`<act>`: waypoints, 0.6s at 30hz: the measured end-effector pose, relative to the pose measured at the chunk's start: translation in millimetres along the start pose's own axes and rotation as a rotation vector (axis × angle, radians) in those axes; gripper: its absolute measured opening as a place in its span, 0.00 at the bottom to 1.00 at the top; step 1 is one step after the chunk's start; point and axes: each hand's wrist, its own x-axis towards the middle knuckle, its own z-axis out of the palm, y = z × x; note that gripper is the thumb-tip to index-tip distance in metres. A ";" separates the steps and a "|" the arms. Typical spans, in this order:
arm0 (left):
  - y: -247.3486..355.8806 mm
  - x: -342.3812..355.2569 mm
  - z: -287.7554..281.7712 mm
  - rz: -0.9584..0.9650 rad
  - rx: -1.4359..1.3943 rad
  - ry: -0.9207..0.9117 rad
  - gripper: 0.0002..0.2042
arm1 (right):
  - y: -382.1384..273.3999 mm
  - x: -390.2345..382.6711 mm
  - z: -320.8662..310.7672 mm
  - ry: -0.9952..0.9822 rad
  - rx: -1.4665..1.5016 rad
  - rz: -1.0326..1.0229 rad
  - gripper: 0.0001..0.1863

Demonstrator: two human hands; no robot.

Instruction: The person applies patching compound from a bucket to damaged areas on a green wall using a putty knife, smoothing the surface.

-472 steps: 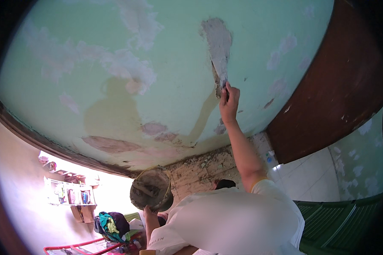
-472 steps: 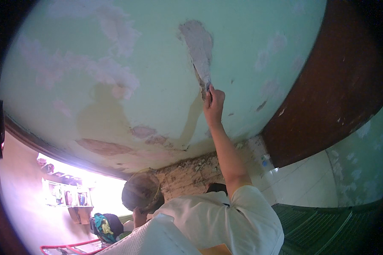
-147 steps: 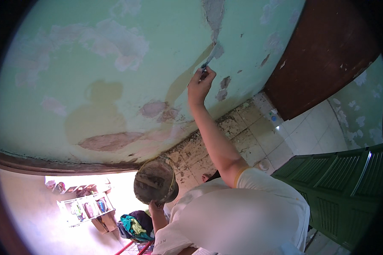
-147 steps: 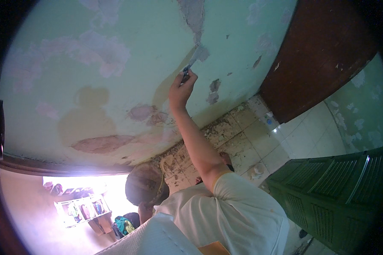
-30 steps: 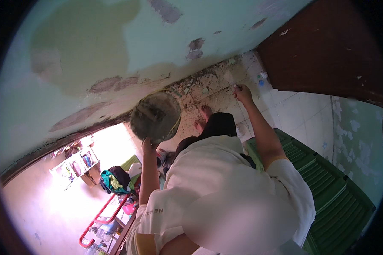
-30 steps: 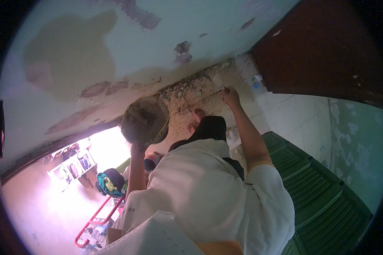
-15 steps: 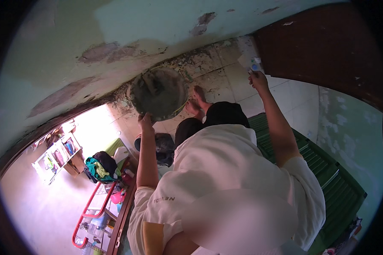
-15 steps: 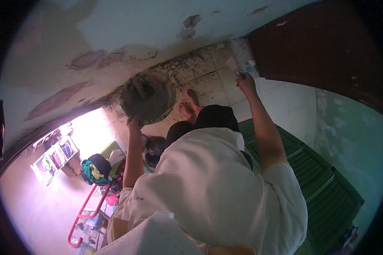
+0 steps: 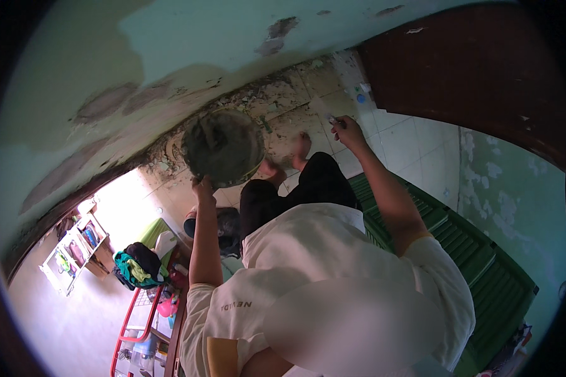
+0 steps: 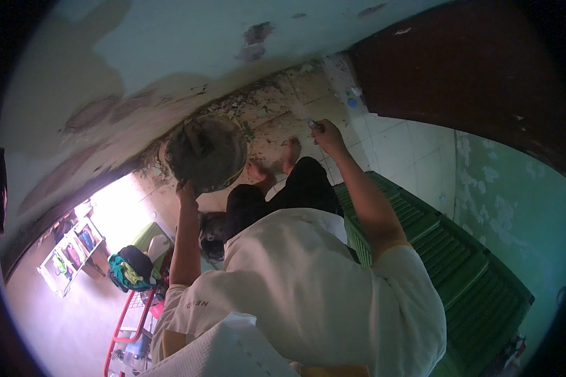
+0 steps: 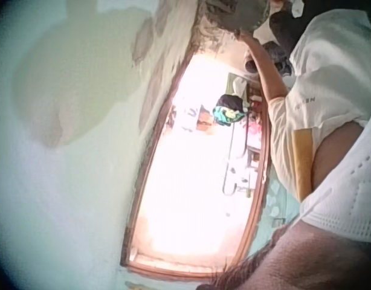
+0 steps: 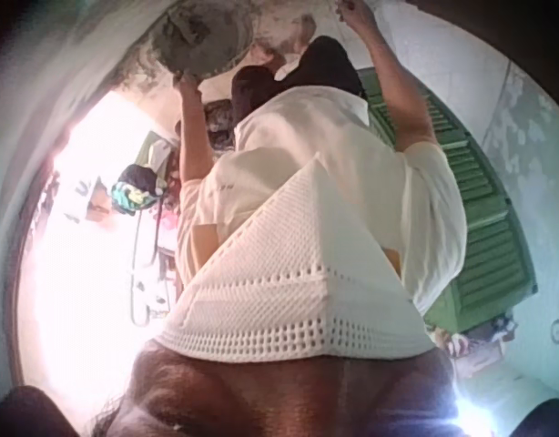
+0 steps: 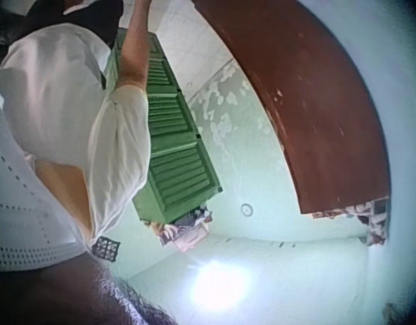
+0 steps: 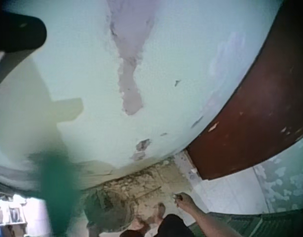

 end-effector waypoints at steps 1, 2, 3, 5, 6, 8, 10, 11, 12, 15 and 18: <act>4.2 -2.5 13.6 -0.006 -0.005 -0.008 0.12 | 0.8 4.2 2.2 -0.013 -0.040 -0.004 0.16; 3.2 -1.5 25.9 -0.011 -0.006 -0.027 0.12 | 1.9 9.0 2.1 -0.017 -0.032 -0.018 0.16; -0.6 2.9 35.3 -0.016 -0.010 -0.044 0.12 | 1.4 14.3 2.7 -0.024 -0.026 -0.035 0.16; -9.4 14.2 57.0 -0.015 0.001 -0.072 0.12 | 5.5 26.5 2.0 -0.024 -0.010 -0.053 0.15; -18.9 21.7 67.7 -0.009 0.010 -0.077 0.12 | 8.3 33.8 0.9 -0.023 -0.004 -0.058 0.15; -27.0 32.6 97.4 -0.014 0.059 -0.084 0.12 | 19.0 53.5 1.3 -0.017 -0.025 -0.072 0.15; -31.9 41.8 121.5 0.013 0.121 -0.110 0.13 | 32.4 70.0 2.5 -0.016 -0.067 -0.089 0.15; -39.3 49.9 129.9 0.048 0.137 -0.140 0.14 | 30.5 73.7 2.4 0.005 -0.137 -0.136 0.15; -44.0 55.1 141.6 0.054 0.164 -0.161 0.14 | 27.0 78.4 3.3 -0.003 -0.209 -0.195 0.15; -60.6 75.1 173.0 0.079 0.239 -0.203 0.16 | 30.1 97.8 12.1 -0.048 -0.315 -0.326 0.15; -80.4 95.0 196.4 0.148 0.190 -0.270 0.16 | 46.5 121.2 38.0 -0.179 -0.395 -0.383 0.14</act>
